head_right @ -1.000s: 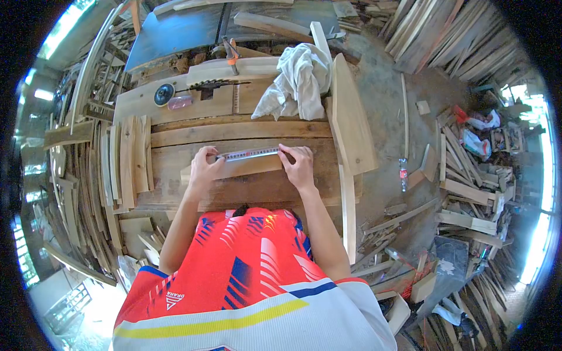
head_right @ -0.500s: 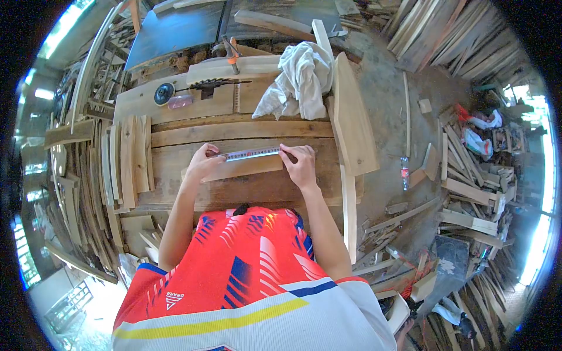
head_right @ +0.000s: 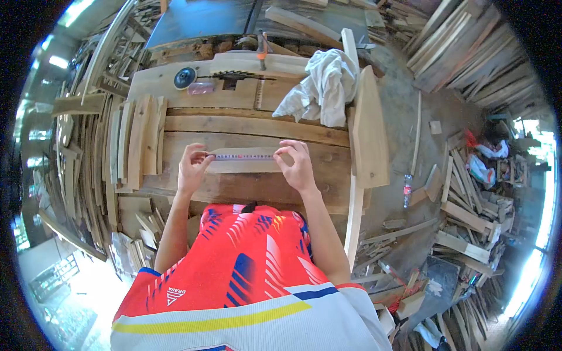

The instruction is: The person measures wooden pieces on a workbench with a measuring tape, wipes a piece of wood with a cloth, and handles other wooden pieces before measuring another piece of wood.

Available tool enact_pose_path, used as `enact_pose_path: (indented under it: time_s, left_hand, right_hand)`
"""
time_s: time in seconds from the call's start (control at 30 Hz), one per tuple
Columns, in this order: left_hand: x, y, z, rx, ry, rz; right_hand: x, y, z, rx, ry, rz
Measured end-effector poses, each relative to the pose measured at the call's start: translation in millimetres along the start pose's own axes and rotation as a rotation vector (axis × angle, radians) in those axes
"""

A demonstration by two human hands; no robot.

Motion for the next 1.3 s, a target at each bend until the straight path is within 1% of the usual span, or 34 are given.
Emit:
enact_pose_path:
  time_s: [0.07, 0.17, 0.27, 0.37, 0.47, 0.57, 0.63, 0.73, 0.87, 1.07, 1.17, 1.27, 1.3]
  left_hand:
    - [3, 19, 6, 0.010, -0.052, 0.033]
    - [5, 30, 8, 0.130, -0.077, 0.097]
    - [8, 35, 0, 0.360, -0.128, -0.005]
    - [7, 13, -7, 0.421, -0.101, 0.069]
    - [12, 13, -10, 0.462, -0.080, 0.054]
    - [13, 10, -18, 0.525, -0.077, -0.045]
    - [12, 9, -21, 0.517, -0.065, -0.033]
    - [13, 8, -25, 0.513, -0.064, -0.020]
    - [14, 5, -27, 0.515, -0.036, -0.049]
    - [27, 13, -21, 0.455, 0.071, 0.076]
    - [32, 14, -19, 0.486, 0.086, -0.050]
    - [35, 13, -15, 0.384, 0.136, -0.036]
    - [36, 17, -14, 0.360, 0.150, -0.002]
  right_hand:
    - [6, 4, -11, -0.015, 0.028, 0.013]
    - [13, 0, -24, -0.073, 0.037, 0.032]
    - [15, -6, -26, -0.131, 0.008, 0.023]
    - [14, -14, -25, -0.160, 0.004, 0.022]
    - [10, -20, -26, -0.166, 0.004, 0.018]
    - [5, -24, -23, -0.152, -0.038, -0.003]
    - [2, -26, -18, -0.158, -0.062, -0.017]
    - [-1, -30, -20, -0.080, -0.078, -0.105]
    - [1, -33, -20, -0.048, -0.068, -0.077]
    - [3, -38, -22, -0.006, -0.039, -0.114]
    - [4, -39, -21, 0.001, -0.037, -0.121]
    - [4, -40, -22, 0.000, -0.040, -0.122]
    - [4, -40, -22, -0.001, -0.039, -0.121]
Point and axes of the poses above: each hand's wrist, its own x-axis towards the middle knuckle, its own z-axis out of the back of the hand, y = z × x, the point moved 1 cm from there along x, towards the middle knuckle, and after that the axes turned 4 degrees about -x, right-handed, at the moved point
